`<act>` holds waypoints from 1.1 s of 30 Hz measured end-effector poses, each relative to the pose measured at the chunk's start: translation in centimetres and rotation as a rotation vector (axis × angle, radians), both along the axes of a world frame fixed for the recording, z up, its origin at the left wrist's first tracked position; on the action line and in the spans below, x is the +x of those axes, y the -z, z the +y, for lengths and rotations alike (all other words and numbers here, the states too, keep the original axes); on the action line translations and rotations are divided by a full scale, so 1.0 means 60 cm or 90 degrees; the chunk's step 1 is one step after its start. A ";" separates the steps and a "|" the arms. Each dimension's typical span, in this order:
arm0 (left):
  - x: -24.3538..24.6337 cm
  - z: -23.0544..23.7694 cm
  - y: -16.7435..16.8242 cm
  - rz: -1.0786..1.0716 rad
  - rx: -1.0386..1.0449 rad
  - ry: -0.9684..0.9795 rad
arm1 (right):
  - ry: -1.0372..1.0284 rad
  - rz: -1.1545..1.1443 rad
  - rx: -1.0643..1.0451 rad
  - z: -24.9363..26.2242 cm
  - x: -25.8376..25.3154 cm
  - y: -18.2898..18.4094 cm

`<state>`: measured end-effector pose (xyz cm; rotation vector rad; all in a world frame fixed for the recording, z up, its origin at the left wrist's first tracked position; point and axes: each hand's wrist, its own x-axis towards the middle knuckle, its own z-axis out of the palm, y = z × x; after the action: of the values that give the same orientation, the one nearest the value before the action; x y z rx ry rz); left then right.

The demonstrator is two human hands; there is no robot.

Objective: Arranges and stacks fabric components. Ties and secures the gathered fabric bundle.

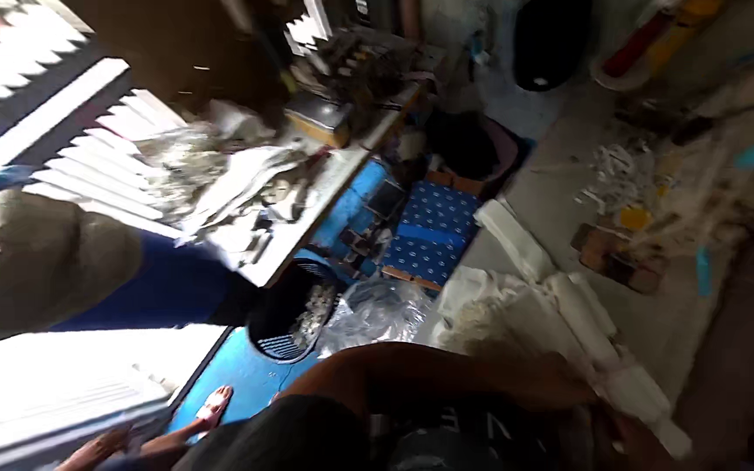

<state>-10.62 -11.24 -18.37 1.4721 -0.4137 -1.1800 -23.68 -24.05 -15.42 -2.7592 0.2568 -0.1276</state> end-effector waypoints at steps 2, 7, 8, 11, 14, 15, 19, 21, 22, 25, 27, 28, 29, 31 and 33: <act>-0.002 0.003 -0.011 -0.152 -0.037 0.019 | -0.007 -0.023 -0.041 -0.002 -0.005 0.007; 0.010 0.006 -0.048 -0.341 0.020 0.190 | -0.090 -0.050 -0.070 -0.025 0.004 0.010; 0.010 0.007 -0.050 -0.372 0.027 0.198 | -0.107 -0.060 -0.071 -0.032 0.007 0.011; 0.007 0.013 -0.048 -0.441 0.016 0.176 | -0.145 -0.073 -0.069 -0.040 0.009 0.013; 0.005 0.019 -0.042 -0.484 0.011 0.175 | -0.163 -0.068 -0.072 -0.040 0.004 0.012; 0.011 0.018 -0.040 -0.483 0.035 0.190 | -0.164 -0.049 -0.074 -0.044 0.000 0.015; 0.045 0.018 -0.025 -0.433 0.230 0.299 | -0.134 0.097 -0.006 -0.062 -0.019 0.051; 0.060 0.016 -0.044 -0.417 0.283 0.348 | -0.119 0.147 0.034 -0.061 -0.009 0.041; 0.066 0.022 -0.052 -0.410 0.297 0.363 | -0.113 0.184 0.070 -0.063 -0.007 0.032; 0.091 0.084 -0.058 -0.497 0.253 0.267 | -0.084 0.269 0.224 -0.101 -0.001 0.004; 0.103 0.153 -0.055 -0.538 0.188 0.113 | -0.034 0.227 0.283 -0.140 0.008 -0.011; 0.106 0.189 -0.055 -0.544 0.169 0.023 | -0.006 0.176 0.280 -0.160 0.017 -0.014; 0.107 0.226 -0.053 -0.538 0.166 -0.067 | 0.021 0.137 0.276 -0.182 0.031 -0.013; 0.100 0.294 -0.032 -0.490 0.216 -0.224 | 0.073 0.126 0.279 -0.226 0.069 0.008; 0.079 0.351 0.012 -0.371 0.318 -0.287 | 0.108 0.215 0.308 -0.265 0.112 0.057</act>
<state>-5.88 9.80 -19.11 2.2117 -0.1538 -0.4887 -16.95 -39.96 -18.82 -2.2602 0.5336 0.3195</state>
